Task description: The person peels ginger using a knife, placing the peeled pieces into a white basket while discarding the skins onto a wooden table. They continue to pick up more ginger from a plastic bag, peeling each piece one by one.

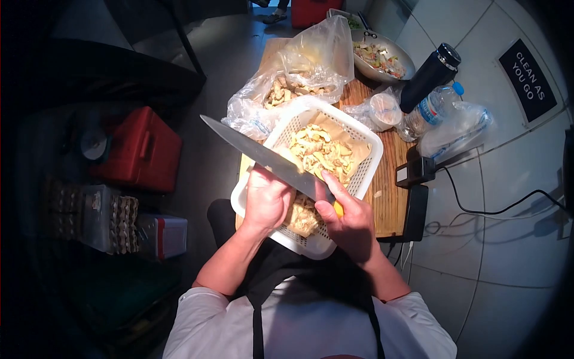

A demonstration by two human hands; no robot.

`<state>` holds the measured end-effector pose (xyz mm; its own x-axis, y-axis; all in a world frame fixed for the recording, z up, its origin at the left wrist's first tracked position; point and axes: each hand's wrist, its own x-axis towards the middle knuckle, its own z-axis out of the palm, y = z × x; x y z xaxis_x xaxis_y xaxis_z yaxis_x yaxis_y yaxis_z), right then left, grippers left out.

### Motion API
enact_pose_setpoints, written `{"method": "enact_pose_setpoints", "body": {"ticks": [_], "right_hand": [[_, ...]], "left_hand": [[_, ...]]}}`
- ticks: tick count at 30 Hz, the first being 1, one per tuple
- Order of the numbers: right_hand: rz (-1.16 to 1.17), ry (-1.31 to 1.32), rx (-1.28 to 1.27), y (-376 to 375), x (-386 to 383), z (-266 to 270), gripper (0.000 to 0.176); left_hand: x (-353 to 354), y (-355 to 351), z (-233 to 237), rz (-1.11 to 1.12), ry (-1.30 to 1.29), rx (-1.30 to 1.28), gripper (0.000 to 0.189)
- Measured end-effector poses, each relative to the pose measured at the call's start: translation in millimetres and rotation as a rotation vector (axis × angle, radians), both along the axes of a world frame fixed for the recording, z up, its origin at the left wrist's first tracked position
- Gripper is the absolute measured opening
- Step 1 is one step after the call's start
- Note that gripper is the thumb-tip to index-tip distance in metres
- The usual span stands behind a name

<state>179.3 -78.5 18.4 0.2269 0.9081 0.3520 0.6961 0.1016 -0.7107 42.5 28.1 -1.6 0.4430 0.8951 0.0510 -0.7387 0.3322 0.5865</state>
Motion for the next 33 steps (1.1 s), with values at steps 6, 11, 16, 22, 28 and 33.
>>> {"method": "enact_pose_setpoints", "body": {"ticks": [6, 11, 16, 22, 28, 33], "right_hand": [[0.024, 0.101, 0.045, 11.4, 4.8, -3.1, 0.049], [0.037, 0.056, -0.015, 3.2, 1.5, -0.3, 0.05], [0.016, 0.038, -0.016, -2.3, 2.8, -5.4, 0.05], [0.021, 0.119, -0.009, -1.2, 2.2, -1.9, 0.048], [0.04, 0.276, -0.121, 2.6, -0.3, 11.9, 0.048], [-0.016, 0.503, -0.133, 13.8, 13.4, 0.7, 0.045]], "left_hand": [[1.3, -18.4, -10.8, -0.142, 0.057, -0.047, 0.036], [-6.4, -5.8, -5.0, -0.04, 0.113, -0.027, 0.036], [-7.8, -3.3, 1.9, -0.012, 0.17, -0.024, 0.024], [-12.3, -9.0, -8.6, -0.181, 0.253, 0.102, 0.022], [-13.6, -12.3, -6.7, -0.313, 0.393, 0.229, 0.018], [-11.7, -31.3, -16.5, -0.401, 0.306, 0.067, 0.032]]}}
